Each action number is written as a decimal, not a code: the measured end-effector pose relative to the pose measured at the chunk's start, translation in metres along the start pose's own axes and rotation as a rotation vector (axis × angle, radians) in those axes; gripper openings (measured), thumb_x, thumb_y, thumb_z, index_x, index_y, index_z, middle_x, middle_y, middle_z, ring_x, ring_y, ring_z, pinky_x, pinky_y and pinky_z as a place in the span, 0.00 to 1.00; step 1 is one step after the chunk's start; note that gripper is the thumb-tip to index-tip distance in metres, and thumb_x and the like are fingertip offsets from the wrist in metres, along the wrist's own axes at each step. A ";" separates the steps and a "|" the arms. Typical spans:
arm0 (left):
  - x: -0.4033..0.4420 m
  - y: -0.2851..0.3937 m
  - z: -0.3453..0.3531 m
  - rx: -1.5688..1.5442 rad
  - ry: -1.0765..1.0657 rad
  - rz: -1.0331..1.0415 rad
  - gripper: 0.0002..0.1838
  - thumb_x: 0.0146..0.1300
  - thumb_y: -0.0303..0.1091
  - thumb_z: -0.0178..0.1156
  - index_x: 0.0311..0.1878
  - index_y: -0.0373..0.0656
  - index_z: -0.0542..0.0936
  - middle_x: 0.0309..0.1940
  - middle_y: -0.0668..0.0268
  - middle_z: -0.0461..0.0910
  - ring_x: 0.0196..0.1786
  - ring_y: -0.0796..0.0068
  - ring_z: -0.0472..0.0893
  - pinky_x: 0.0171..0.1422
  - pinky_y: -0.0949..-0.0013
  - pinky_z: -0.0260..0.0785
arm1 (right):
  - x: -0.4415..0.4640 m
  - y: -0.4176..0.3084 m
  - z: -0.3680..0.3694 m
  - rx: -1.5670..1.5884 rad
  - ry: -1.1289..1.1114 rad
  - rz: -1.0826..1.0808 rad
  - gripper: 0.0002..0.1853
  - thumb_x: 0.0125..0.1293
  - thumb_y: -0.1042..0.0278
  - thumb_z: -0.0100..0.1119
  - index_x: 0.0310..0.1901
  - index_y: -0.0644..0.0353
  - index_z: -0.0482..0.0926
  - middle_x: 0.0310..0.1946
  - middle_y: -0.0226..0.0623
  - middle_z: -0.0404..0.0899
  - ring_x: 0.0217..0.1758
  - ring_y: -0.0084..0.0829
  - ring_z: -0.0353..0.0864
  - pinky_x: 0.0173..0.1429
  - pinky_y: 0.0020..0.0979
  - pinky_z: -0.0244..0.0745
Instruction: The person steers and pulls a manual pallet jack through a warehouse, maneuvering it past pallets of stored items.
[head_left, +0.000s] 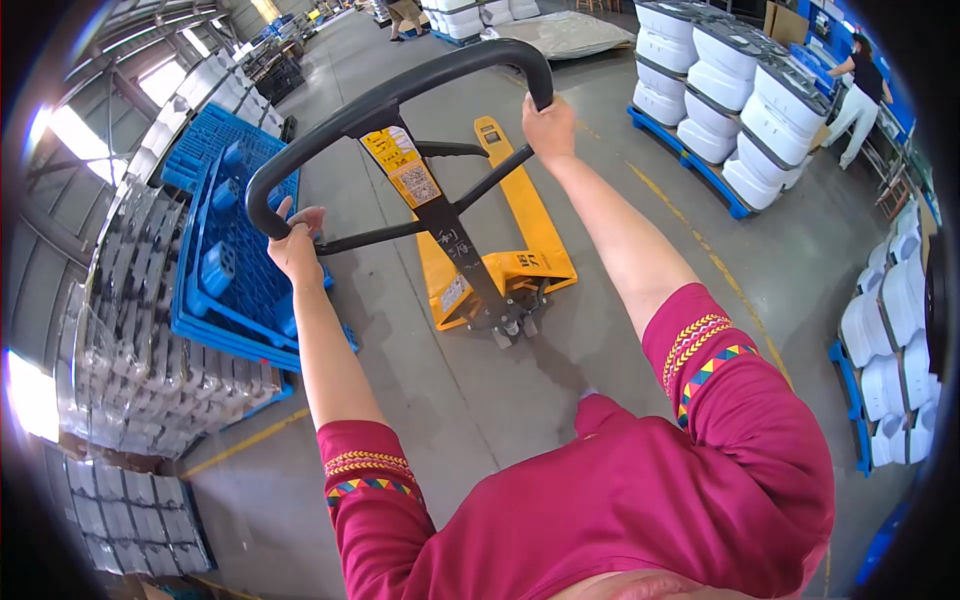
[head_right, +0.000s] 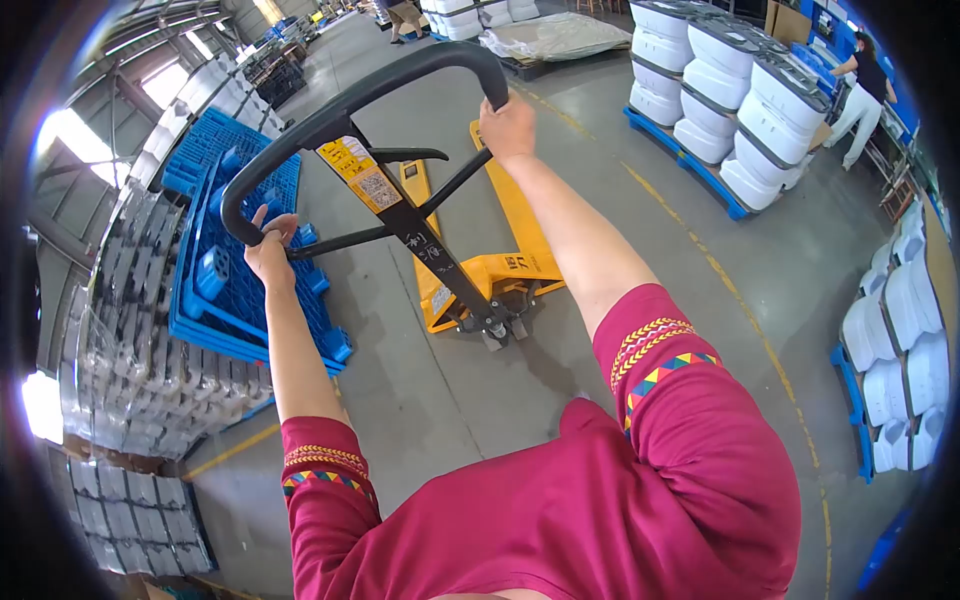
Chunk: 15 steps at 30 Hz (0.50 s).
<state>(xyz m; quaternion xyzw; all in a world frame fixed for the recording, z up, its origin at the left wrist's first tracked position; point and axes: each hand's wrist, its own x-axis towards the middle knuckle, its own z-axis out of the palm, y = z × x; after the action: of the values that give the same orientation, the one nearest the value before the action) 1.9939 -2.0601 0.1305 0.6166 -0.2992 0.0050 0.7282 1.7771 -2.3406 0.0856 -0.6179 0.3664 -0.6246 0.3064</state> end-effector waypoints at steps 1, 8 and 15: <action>0.026 -0.012 0.006 0.010 -0.001 -0.023 0.28 0.48 0.14 0.41 0.58 0.30 0.66 0.32 0.55 0.82 0.36 0.68 0.82 0.47 0.69 0.74 | 0.010 0.001 0.018 0.053 -0.046 0.055 0.10 0.57 0.65 0.56 0.30 0.65 0.76 0.26 0.54 0.77 0.36 0.53 0.78 0.38 0.39 0.72; 0.184 -0.098 0.053 -0.061 0.005 -0.061 0.30 0.47 0.14 0.41 0.58 0.32 0.67 0.36 0.53 0.81 0.37 0.63 0.82 0.45 0.68 0.75 | 0.069 0.052 0.131 0.121 -0.021 -0.056 0.09 0.58 0.66 0.57 0.30 0.64 0.75 0.22 0.49 0.76 0.29 0.46 0.78 0.34 0.37 0.70; 0.311 -0.174 0.109 -0.124 -0.022 -0.114 0.30 0.44 0.14 0.40 0.57 0.31 0.67 0.36 0.51 0.81 0.37 0.61 0.82 0.46 0.66 0.76 | 0.128 0.083 0.207 0.346 -0.177 0.177 0.11 0.62 0.65 0.56 0.28 0.64 0.72 0.16 0.32 0.70 0.21 0.22 0.68 0.27 0.29 0.64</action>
<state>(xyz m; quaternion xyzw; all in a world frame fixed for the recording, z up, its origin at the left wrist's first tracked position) 2.2675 -2.3118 0.1189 0.5864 -0.2712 -0.0617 0.7608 1.9709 -2.5085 0.0798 -0.5740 0.2783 -0.5920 0.4925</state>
